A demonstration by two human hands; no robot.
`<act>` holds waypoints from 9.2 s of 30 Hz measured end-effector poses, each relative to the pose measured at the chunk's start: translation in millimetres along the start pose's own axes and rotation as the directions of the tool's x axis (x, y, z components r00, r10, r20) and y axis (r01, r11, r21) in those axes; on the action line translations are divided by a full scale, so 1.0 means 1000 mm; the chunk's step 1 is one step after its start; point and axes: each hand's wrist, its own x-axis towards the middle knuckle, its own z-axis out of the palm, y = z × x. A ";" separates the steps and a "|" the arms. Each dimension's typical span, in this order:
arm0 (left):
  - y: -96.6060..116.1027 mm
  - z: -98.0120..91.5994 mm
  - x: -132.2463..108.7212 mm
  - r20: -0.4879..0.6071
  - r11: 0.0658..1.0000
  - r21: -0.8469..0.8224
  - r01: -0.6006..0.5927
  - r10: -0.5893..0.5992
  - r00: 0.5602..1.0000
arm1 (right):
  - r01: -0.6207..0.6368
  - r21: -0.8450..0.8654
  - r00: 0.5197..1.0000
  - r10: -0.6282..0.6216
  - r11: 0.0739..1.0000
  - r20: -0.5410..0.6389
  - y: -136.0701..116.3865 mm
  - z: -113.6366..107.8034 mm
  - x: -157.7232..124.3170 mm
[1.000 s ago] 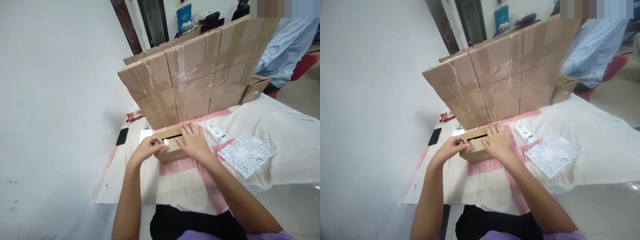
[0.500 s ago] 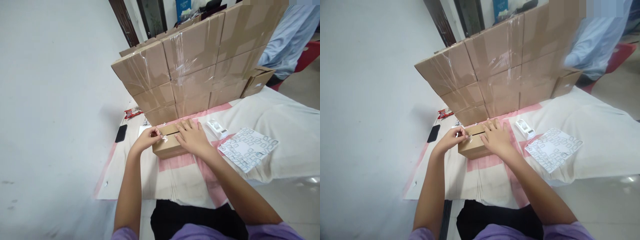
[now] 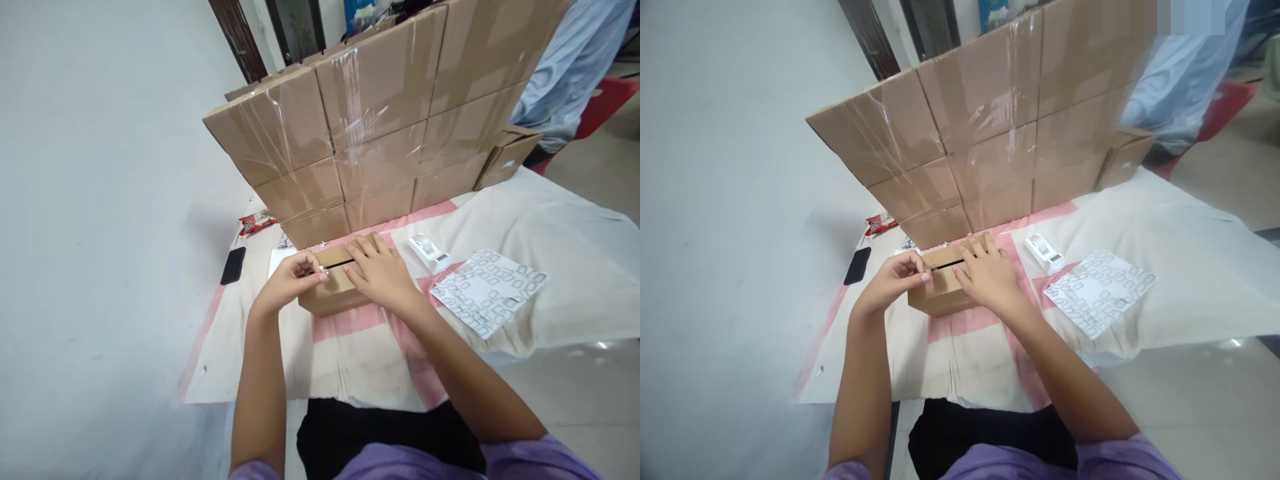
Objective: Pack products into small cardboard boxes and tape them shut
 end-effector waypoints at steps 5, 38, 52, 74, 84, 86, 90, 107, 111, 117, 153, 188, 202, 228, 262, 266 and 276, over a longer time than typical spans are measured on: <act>-0.011 -0.002 0.012 -0.024 0.996 0.080 0.050 -0.048 0.999 | 0.007 0.009 1.000 -0.007 1.000 -0.007 0.001 0.000 -0.001; -0.027 0.000 0.011 -0.044 0.886 0.460 -0.064 0.095 0.995 | 0.053 0.021 0.996 -0.051 0.998 -0.071 0.005 0.006 -0.003; -0.028 0.003 0.016 -0.063 0.878 0.480 -0.002 0.037 0.997 | 0.043 0.036 0.997 -0.041 0.998 -0.068 0.004 0.004 -0.004; -0.048 0.060 -0.035 -0.224 0.593 0.805 0.006 0.295 0.929 | 0.036 0.148 0.991 -0.016 0.988 -0.134 0.005 0.009 -0.002; -0.068 0.051 -0.029 -0.192 0.501 0.852 -0.154 0.572 0.797 | -0.230 0.344 0.833 0.366 0.911 -0.414 0.164 0.033 -0.123; -0.064 0.053 -0.033 -0.172 0.467 0.869 -0.162 0.594 0.786 | -0.218 0.290 0.838 0.331 0.932 -0.434 0.205 0.035 -0.135; -0.040 0.085 -0.040 -0.161 0.428 0.886 -0.177 0.642 0.750 | -0.140 0.126 0.936 0.173 0.982 -0.306 0.236 0.038 -0.125; -0.104 0.264 0.060 0.361 0.538 0.621 -0.571 0.450 0.817 | -0.031 0.085 0.967 0.052 0.996 -0.248 0.234 0.059 -0.106; -0.104 0.262 0.057 0.385 0.515 0.645 -0.566 0.421 0.821 | -0.044 0.085 0.968 0.063 0.995 -0.243 0.233 0.059 -0.104; -0.105 0.265 0.059 0.399 0.516 0.642 -0.567 0.406 0.822 | -0.072 0.128 0.965 0.102 0.989 -0.240 0.232 0.058 -0.103; -0.101 0.257 0.072 0.164 0.799 0.521 -0.301 0.253 0.953 | 0.077 0.293 0.992 -0.045 0.953 -0.114 0.199 0.035 -0.094; -0.101 0.256 0.054 0.144 0.621 0.719 -0.312 0.305 0.941 | -0.035 0.256 0.995 0.057 0.966 -0.079 0.206 0.046 -0.098; -0.100 0.255 0.055 0.191 0.576 0.727 -0.373 0.353 0.916 | -0.079 0.223 0.995 0.092 0.972 -0.049 0.206 0.049 -0.097; -0.097 0.250 0.077 0.319 0.736 0.568 -0.369 0.216 0.923 | -0.094 0.280 0.982 0.136 0.955 -0.134 0.216 0.056 -0.095; -0.095 0.258 0.079 0.281 0.730 0.615 -0.298 0.150 0.948 | -0.011 0.188 0.930 0.079 0.982 -0.358 0.205 0.035 -0.107; -0.090 0.256 0.078 0.301 0.713 0.625 -0.317 0.155 0.941 | 0.015 0.122 0.965 0.018 0.992 -0.260 0.190 0.020 -0.136; -0.090 0.258 0.077 0.289 0.681 0.663 -0.310 0.149 0.946 | -0.005 0.051 0.958 0.019 0.999 -0.286 0.172 0.068 -0.178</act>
